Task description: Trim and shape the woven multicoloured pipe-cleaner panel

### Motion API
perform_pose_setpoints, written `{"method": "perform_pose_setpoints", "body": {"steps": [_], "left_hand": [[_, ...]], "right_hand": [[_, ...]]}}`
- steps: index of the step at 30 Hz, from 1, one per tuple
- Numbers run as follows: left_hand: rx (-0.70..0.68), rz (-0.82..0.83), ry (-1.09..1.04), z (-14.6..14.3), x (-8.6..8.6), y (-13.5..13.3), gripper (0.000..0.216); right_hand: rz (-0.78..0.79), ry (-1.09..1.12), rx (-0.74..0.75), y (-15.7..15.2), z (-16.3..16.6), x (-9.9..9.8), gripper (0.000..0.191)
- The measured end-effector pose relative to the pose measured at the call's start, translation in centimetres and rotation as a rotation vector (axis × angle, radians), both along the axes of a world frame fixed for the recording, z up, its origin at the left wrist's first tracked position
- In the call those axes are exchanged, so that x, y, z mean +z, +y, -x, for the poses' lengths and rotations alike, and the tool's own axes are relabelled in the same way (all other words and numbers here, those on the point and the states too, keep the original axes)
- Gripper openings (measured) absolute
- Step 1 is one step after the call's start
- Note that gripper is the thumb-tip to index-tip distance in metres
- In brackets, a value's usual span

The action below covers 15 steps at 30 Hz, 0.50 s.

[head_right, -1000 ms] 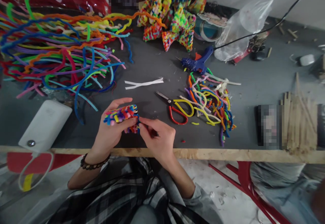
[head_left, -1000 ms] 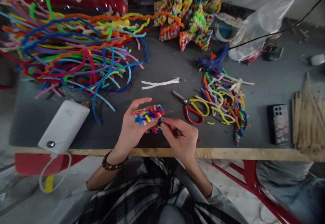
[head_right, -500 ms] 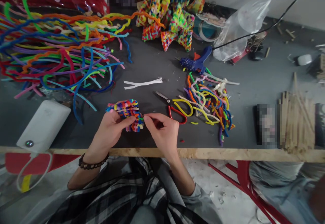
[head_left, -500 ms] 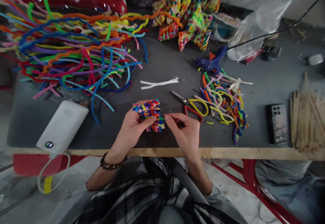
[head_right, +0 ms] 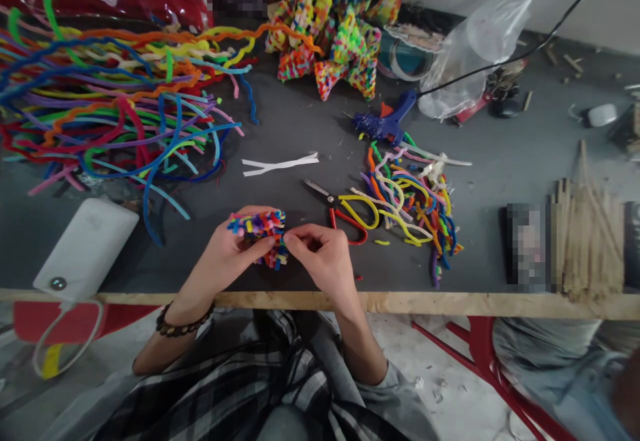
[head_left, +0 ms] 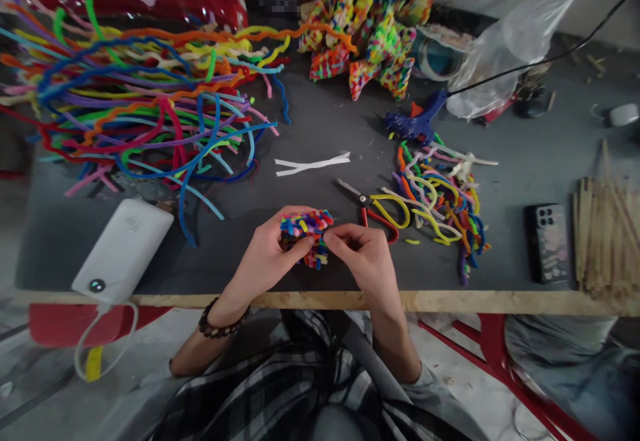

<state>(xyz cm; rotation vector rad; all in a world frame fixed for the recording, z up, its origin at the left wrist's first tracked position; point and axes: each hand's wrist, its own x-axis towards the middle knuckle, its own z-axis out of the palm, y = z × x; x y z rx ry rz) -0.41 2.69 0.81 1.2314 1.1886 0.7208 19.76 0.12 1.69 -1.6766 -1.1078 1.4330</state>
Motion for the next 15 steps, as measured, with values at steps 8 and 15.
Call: {"method": "perform_pose_setpoints", "body": {"steps": [8,15], "left_hand": [[0.058,0.014,-0.055,0.0,0.1,-0.2,0.040],[0.078,-0.095,0.142,0.2,0.8,0.0,0.062]], "right_hand": [[0.016,0.026,-0.001,-0.1,0.4,-0.1,0.025],[-0.001,-0.066,0.004,0.0,0.9,0.4,0.019]]}}
